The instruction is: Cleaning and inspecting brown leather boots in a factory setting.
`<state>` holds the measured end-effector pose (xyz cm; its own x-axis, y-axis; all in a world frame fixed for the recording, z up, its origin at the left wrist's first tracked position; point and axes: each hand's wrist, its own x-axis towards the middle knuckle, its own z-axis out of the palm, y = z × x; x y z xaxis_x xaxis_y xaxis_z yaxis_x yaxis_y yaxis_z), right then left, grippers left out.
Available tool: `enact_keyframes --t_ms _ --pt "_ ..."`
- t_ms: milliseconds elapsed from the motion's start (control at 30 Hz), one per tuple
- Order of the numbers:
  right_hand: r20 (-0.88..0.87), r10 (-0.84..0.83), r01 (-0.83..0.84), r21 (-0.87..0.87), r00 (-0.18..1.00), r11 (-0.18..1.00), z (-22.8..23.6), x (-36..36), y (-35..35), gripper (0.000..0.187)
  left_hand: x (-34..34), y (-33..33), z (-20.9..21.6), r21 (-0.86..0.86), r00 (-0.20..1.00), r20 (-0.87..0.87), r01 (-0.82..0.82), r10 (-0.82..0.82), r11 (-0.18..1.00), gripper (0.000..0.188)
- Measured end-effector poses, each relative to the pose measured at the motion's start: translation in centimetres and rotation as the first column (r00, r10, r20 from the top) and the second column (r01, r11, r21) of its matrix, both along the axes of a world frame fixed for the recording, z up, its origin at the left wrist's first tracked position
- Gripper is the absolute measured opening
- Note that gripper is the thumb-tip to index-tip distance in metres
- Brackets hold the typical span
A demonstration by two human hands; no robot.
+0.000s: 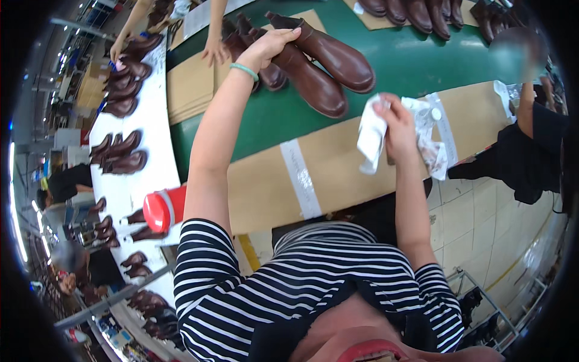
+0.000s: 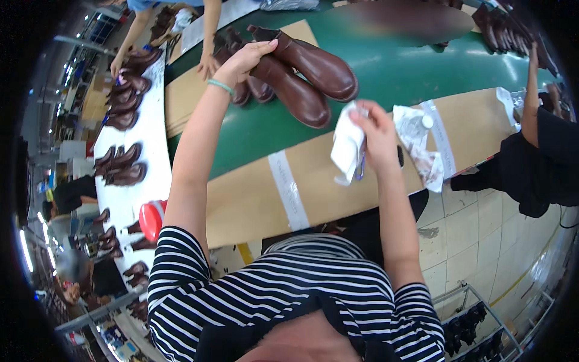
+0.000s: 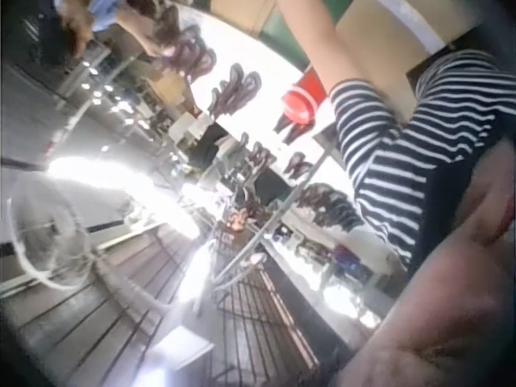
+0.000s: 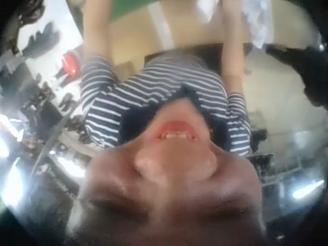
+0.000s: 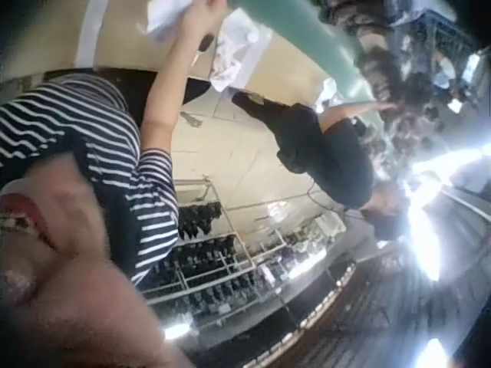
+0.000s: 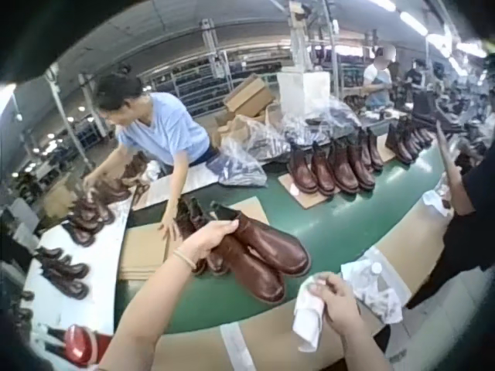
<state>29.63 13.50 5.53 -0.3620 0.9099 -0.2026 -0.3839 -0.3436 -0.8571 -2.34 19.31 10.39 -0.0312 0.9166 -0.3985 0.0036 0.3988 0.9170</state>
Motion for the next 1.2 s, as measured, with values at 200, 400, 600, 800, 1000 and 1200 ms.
enact_keyframes --t_ms 200,400,600,800,1000,1200 --pt "0.309 0.079 -0.191 0.351 0.948 0.917 2.1 -5.9 -2.8 0.022 2.6 -14.6 -1.8 -0.102 0.977 0.124 -0.159 0.172 0.982 0.043" --pt "0.496 0.112 -0.399 0.523 0.861 0.753 -5.5 -10.0 -9.0 0.022 6.7 -23.9 -4.8 -0.268 0.958 0.094 -0.238 0.271 0.933 0.038" --pt "0.293 0.183 -0.257 0.239 0.938 0.936 -10.4 -7.0 -9.2 0.02 7.8 -24.9 -7.6 -0.229 0.973 0.113 -0.174 0.203 0.958 0.026" --pt "0.412 0.031 -0.248 0.486 0.911 0.838 -10.2 -7.4 -11.5 0.021 8.9 -24.5 -7.8 -0.243 0.973 0.089 -0.185 0.212 0.952 0.026" --pt "0.36 0.14 -0.224 0.201 0.922 0.954 -12.9 -6.3 -9.8 0.026 9.3 -23.5 -8.1 -0.232 0.986 0.055 -0.142 0.159 0.962 0.032" --pt "0.441 -0.07 -0.142 0.43 0.895 0.892 -12.7 -6.6 -9.9 0.025 8.4 -23.2 -8.3 -0.287 0.99 0.064 -0.105 0.128 0.952 0.039"
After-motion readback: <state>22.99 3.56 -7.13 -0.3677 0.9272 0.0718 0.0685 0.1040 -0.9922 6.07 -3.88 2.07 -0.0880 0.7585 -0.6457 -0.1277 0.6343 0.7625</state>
